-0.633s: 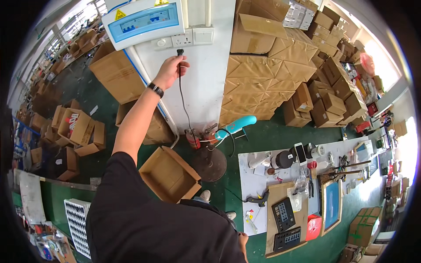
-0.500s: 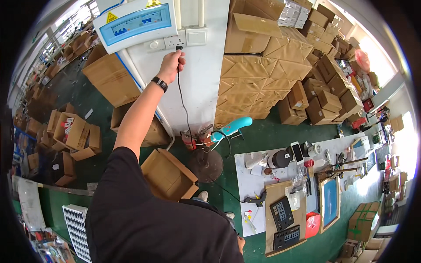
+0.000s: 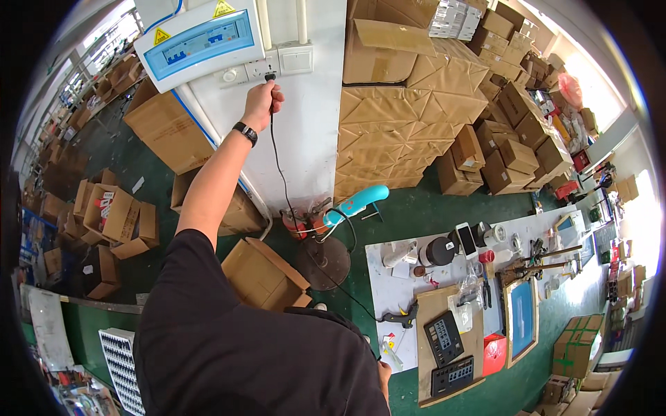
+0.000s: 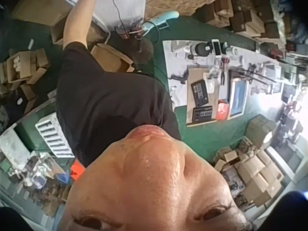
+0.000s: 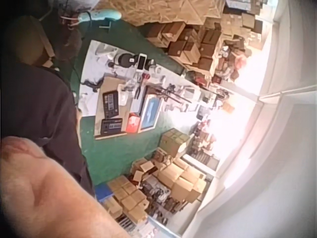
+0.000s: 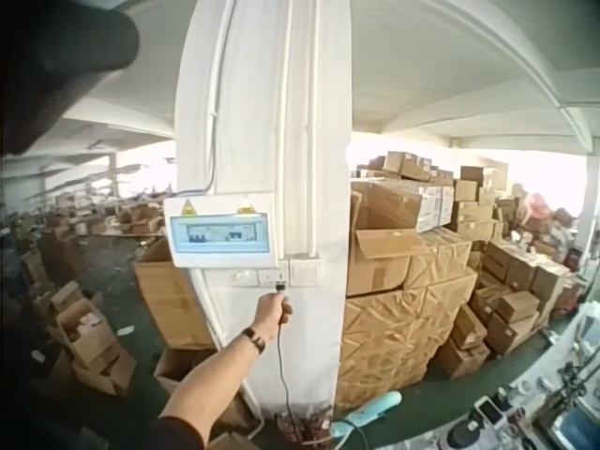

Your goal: Assembling a screen printing frame by applying adhesive and tape.

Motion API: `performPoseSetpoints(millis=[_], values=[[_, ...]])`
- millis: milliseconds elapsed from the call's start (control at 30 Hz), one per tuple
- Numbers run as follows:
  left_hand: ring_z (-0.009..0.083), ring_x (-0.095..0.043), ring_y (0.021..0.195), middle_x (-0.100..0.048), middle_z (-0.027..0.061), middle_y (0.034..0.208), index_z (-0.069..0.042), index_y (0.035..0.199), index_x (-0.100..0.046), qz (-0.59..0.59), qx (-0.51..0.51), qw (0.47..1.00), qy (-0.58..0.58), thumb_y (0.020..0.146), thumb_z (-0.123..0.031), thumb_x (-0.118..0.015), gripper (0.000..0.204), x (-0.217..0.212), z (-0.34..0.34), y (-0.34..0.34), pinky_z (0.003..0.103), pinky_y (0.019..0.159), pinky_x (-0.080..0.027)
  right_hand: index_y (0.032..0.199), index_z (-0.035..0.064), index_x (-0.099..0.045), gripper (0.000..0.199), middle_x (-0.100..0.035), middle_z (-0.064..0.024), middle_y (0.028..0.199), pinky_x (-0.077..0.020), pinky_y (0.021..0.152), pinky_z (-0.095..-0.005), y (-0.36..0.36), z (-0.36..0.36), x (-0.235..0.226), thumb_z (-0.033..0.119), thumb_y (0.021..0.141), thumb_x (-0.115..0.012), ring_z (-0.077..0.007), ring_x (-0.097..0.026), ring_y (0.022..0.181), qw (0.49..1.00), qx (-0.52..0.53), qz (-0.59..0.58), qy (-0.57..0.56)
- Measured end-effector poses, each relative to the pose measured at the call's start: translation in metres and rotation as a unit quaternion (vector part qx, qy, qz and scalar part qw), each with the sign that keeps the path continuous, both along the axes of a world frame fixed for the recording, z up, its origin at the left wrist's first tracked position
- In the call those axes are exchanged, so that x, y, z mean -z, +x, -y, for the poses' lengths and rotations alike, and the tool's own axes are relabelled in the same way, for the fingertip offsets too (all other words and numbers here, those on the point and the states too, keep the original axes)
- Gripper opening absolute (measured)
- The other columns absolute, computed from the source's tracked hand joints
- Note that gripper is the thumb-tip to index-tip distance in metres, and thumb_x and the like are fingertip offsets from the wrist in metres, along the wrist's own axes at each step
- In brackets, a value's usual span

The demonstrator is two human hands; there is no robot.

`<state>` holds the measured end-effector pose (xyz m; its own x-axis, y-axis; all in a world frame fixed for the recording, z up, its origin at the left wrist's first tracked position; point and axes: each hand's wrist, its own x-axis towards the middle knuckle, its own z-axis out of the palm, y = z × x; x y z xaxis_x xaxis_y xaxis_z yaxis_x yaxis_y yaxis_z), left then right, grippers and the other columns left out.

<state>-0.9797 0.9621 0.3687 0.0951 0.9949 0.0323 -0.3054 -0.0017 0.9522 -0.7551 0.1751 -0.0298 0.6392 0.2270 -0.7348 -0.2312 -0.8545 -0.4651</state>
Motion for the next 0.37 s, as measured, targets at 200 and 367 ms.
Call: performPoseSetpoints(millis=[200, 367], values=[[0.0111, -0.046, 0.050, -0.063, 0.0037, 0.071, -0.006, 0.096, -0.068, 0.020, 0.005, 0.999, -0.044, 0.108, -0.028, -0.060, 0.026, 0.002, 0.001, -0.002, 0.027, 0.049, -0.036, 0.113, -0.0014, -0.076, 0.037, -0.076, -0.0166, 0.093, -0.0585, 0.078, -0.0405, 0.020, 0.003, 0.001, 0.027, 0.089, -0.073, -0.0289, -0.072, 0.082, 1.000, 0.003, 0.004, 0.003], [0.0094, -0.042, 0.049, -0.061, 0.0016, 0.071, -0.006, 0.092, -0.068, 0.012, -0.008, 0.999, -0.034, 0.106, -0.027, -0.062, 0.026, -0.001, -0.008, -0.001, 0.026, 0.047, -0.033, 0.113, -0.0011, -0.077, 0.037, -0.077, -0.0171, 0.094, -0.0588, 0.080, -0.0404, 0.034, 0.016, 0.005, 0.027, 0.089, -0.073, -0.0296, -0.073, 0.084, 1.000, 0.006, 0.013, 0.010]])
